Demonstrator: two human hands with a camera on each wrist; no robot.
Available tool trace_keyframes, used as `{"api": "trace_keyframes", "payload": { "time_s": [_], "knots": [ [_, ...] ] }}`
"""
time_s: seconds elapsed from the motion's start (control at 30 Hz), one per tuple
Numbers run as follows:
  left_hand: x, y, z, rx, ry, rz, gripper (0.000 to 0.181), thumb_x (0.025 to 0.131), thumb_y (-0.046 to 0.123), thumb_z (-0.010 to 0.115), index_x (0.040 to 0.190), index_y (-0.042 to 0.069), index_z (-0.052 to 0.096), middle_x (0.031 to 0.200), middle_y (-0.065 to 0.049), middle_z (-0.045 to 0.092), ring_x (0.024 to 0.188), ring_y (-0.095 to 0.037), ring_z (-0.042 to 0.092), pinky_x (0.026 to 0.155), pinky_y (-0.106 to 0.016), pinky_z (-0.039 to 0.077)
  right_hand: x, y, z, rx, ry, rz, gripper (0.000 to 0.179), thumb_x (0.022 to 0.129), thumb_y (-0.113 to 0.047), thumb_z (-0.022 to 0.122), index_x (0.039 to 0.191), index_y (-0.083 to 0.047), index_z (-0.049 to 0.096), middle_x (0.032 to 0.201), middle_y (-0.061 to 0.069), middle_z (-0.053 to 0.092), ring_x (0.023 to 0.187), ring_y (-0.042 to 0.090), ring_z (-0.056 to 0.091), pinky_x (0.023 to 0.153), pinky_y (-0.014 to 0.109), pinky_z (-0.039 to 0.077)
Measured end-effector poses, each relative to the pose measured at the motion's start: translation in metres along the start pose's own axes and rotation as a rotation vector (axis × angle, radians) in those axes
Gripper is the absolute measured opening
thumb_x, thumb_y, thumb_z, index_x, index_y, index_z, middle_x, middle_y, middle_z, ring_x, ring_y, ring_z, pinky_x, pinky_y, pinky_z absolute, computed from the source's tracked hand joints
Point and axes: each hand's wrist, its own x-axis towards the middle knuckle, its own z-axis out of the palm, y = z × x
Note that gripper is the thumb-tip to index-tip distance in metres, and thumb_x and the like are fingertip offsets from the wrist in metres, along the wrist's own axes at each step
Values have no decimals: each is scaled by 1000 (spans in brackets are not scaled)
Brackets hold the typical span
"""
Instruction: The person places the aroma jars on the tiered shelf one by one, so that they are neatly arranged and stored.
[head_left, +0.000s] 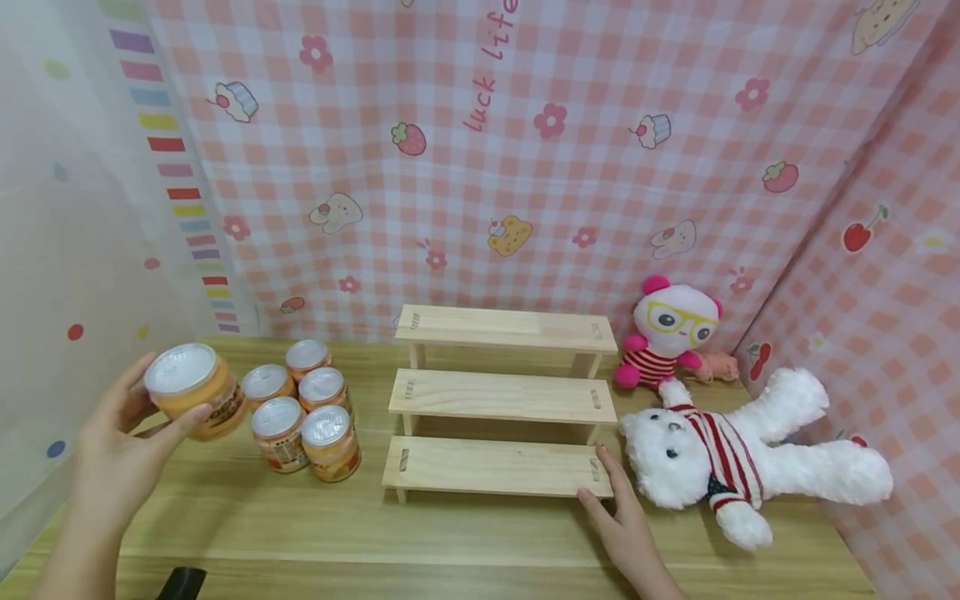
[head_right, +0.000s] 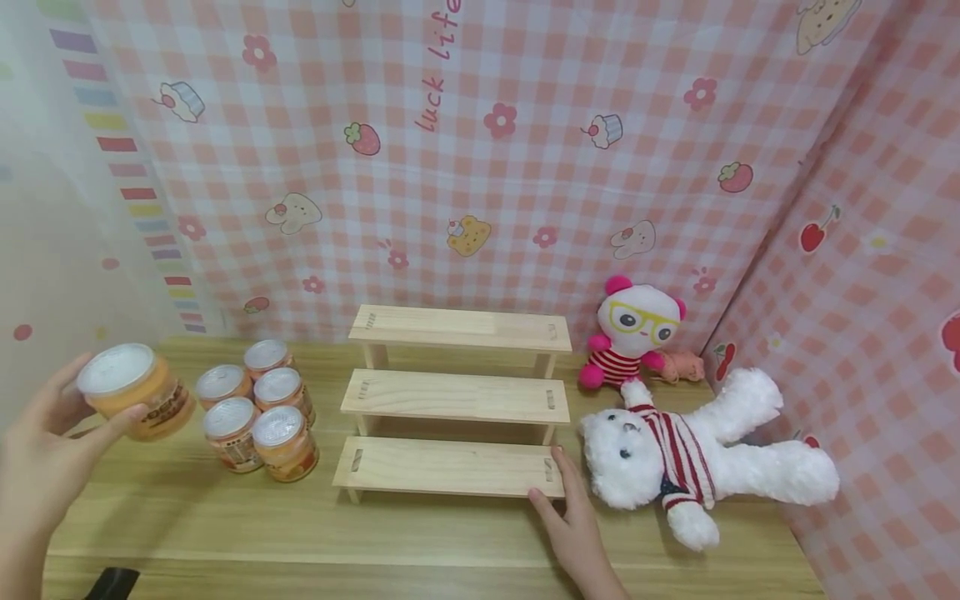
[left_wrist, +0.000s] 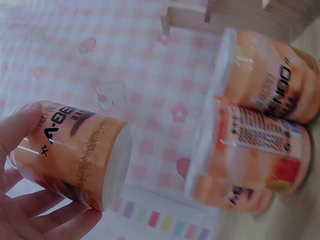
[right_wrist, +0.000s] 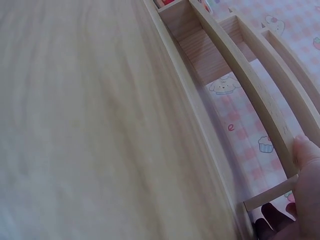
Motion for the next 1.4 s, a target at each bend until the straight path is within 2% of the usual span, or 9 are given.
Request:
{"api": "trace_keyframes", "payload": {
  "time_s": [0.23, 0.47, 0.7, 0.8, 0.93, 1.13, 1.3, 1.4],
  "knots": [
    [5, 21, 5, -4, -50, 28, 77, 78, -1, 77, 145, 13, 41, 111, 13, 57, 96, 5, 54, 73, -8, 47, -1, -1, -1, 8, -5, 28, 64, 96, -26, 60, 150, -7, 29, 153, 16, 25, 139, 31, 17, 106, 16, 14],
    [7, 38, 15, -21, -85, 51, 76, 78, 2, 78, 144, 15, 43, 108, 16, 59, 93, 5, 56, 71, -9, 48, 0, -2, 0, 4, 6, 18, 65, 96, -24, 60, 149, -4, 29, 152, 18, 27, 138, 32, 19, 103, 12, 14],
    [13, 52, 30, -78, -150, 60, 76, 80, 2, 77, 146, 17, 42, 110, 13, 58, 96, 0, 56, 72, -11, 50, 0, -2, 0, 2, 18, -14, 63, 95, -18, 61, 148, -3, 30, 151, 21, 28, 138, 35, 21, 99, 5, 13],
    [16, 57, 37, -92, -179, 62, 77, 80, 3, 77, 146, 17, 40, 109, 13, 58, 97, -1, 56, 71, -12, 50, 0, -2, 0, 4, 11, 3, 64, 95, -18, 61, 149, -3, 29, 151, 21, 27, 138, 35, 20, 101, 8, 13],
    [18, 66, 47, -107, -211, 76, 75, 81, 6, 77, 147, 16, 40, 110, 6, 58, 98, -2, 56, 72, -12, 50, 0, -2, 0, 10, 4, 23, 65, 96, -18, 60, 149, -3, 28, 152, 20, 26, 139, 34, 18, 105, 15, 14],
    [20, 79, 65, -160, -248, 97, 73, 82, 8, 77, 145, 18, 42, 110, -1, 60, 98, -8, 57, 75, -15, 51, 1, -4, 0, 19, 7, 27, 65, 96, -19, 60, 149, -3, 27, 152, 20, 26, 139, 34, 18, 107, 17, 14],
    [22, 88, 81, -202, -281, 123, 74, 81, 7, 77, 145, 16, 43, 114, -12, 61, 97, -11, 58, 74, -18, 53, 0, -7, 0, 35, -4, 46, 65, 96, -21, 60, 150, -4, 27, 153, 19, 25, 140, 33, 17, 111, 33, 15],
    [22, 94, 91, -240, -312, 134, 73, 81, 6, 77, 145, 17, 42, 116, -16, 60, 97, -13, 58, 74, -19, 53, -1, -8, 0, 36, -6, 53, 65, 96, -22, 60, 150, -4, 27, 153, 18, 25, 140, 33, 17, 112, 36, 15]
  ]
}}
